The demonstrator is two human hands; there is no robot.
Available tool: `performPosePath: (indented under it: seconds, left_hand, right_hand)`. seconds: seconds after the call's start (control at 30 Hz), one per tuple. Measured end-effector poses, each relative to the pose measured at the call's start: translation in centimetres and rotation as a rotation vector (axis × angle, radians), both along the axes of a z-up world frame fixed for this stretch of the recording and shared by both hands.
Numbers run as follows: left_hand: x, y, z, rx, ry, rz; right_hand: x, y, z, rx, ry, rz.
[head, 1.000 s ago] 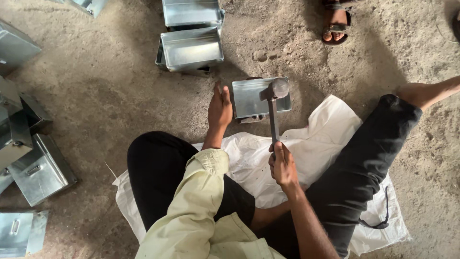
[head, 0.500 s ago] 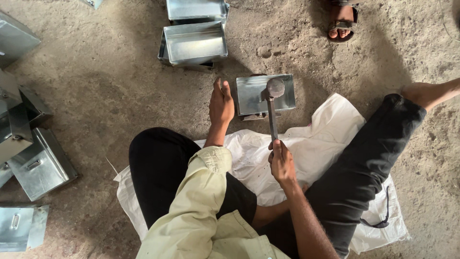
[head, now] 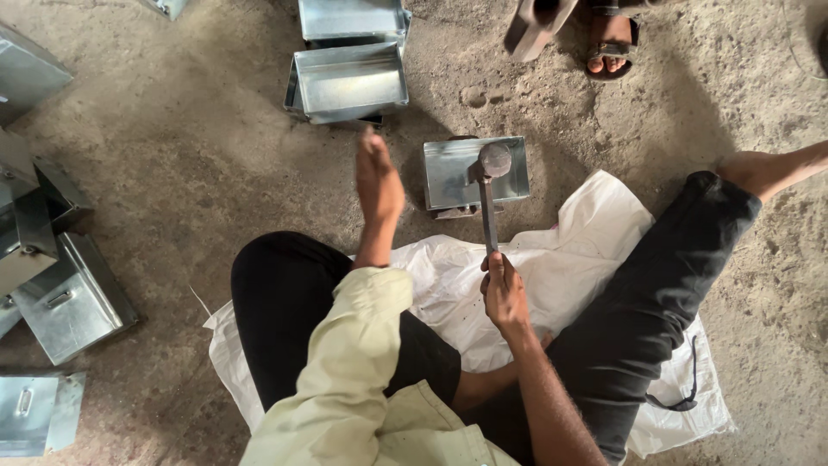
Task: The person uses a hammer to flatten or shape the edges and sides of metal boxes, handling them one by one while sitting on the ground.
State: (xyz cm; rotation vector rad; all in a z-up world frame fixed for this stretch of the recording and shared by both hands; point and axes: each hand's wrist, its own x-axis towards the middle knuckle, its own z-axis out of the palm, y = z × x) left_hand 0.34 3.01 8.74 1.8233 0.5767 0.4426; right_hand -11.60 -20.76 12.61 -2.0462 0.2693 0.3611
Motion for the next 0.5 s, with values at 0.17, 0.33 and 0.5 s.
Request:
performPosePath:
  seconds: [0.17, 0.33, 0.5]
  left_hand:
    - [-3.5, 4.7, 5.5, -0.170, -0.239, 0.057]
    - [-5.3, 7.3, 5.3, -0.315, -0.212, 0.127]
    - [-4.4, 7.2, 4.0, -0.405, -0.270, 0.112]
  right_hand:
    - [-0.1, 0.0, 0.1, 0.020, -0.007, 0.001]
    - [-0.1, 0.5, 0.6, 0.012, 0.045, -0.046]
    - [-0.2, 1.1, 1.2, 0.077, 0.113, -0.088]
